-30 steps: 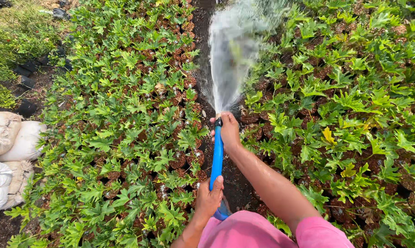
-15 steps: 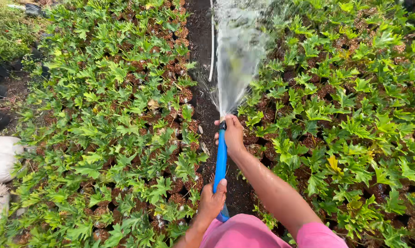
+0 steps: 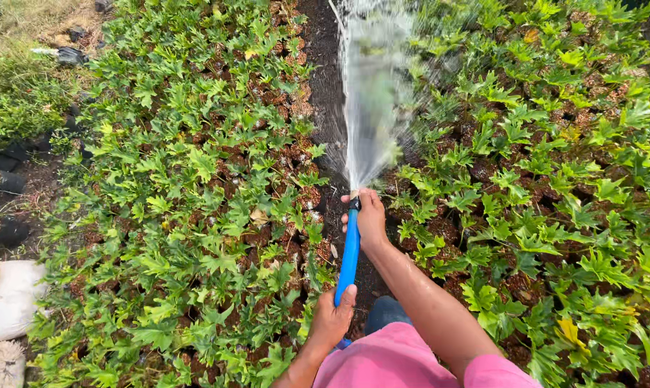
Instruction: The person holds a blue hose and sprays water over rows of potted plants in a nursery. They walk along the rows, systematically watering the plants from a first-person perspective.
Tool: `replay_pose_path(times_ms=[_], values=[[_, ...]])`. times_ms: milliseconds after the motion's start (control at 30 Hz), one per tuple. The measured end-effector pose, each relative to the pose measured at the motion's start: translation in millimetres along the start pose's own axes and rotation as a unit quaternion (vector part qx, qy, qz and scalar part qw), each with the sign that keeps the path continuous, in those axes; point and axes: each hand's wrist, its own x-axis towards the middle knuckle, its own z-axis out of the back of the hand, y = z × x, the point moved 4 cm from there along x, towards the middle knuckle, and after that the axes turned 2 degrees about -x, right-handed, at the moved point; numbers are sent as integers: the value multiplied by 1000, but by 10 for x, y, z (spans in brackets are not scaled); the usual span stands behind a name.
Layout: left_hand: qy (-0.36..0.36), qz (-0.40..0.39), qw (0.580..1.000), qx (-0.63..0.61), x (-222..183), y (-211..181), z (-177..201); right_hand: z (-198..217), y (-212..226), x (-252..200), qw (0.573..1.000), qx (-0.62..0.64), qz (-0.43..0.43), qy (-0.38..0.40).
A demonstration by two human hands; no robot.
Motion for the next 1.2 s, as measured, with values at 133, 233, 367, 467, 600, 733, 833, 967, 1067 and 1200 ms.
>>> replay_pose_path(times_ms=[133,233,367,467,600,733,833,967,1067,1200], values=[[29,-23,998,-53,675,-136,78,-224,110,613,1000,3,4,-4],[26,-32,999,-29,1205,-299,122,-323,144,1177,1000,16,-2,-8],[37,-3,999,-6,2088,-551,167,-551,318,2047,999,20,-27,-14],[0,57,994,91,2752,-1059,228,-852,700,2718,1000,2,-27,3],[26,23,997,-75,3618,-1347,182,-1224,1221,3367,999,0,-51,-1],[-15,26,997,71,4130,-1869,259,-1453,1521,3977,1000,0,-10,28],[-12,23,997,76,4381,-1954,294,-1513,1525,4320,1000,15,-5,27],[7,-20,1000,2,4552,-2066,307,-1581,1593,4472,999,20,-16,25],[20,-26,999,-6,4531,-2131,324,-1555,1557,4479,999,22,-25,-1],[29,-4,999,17,4463,-2106,340,-1377,1304,4606,999,44,-21,8]])
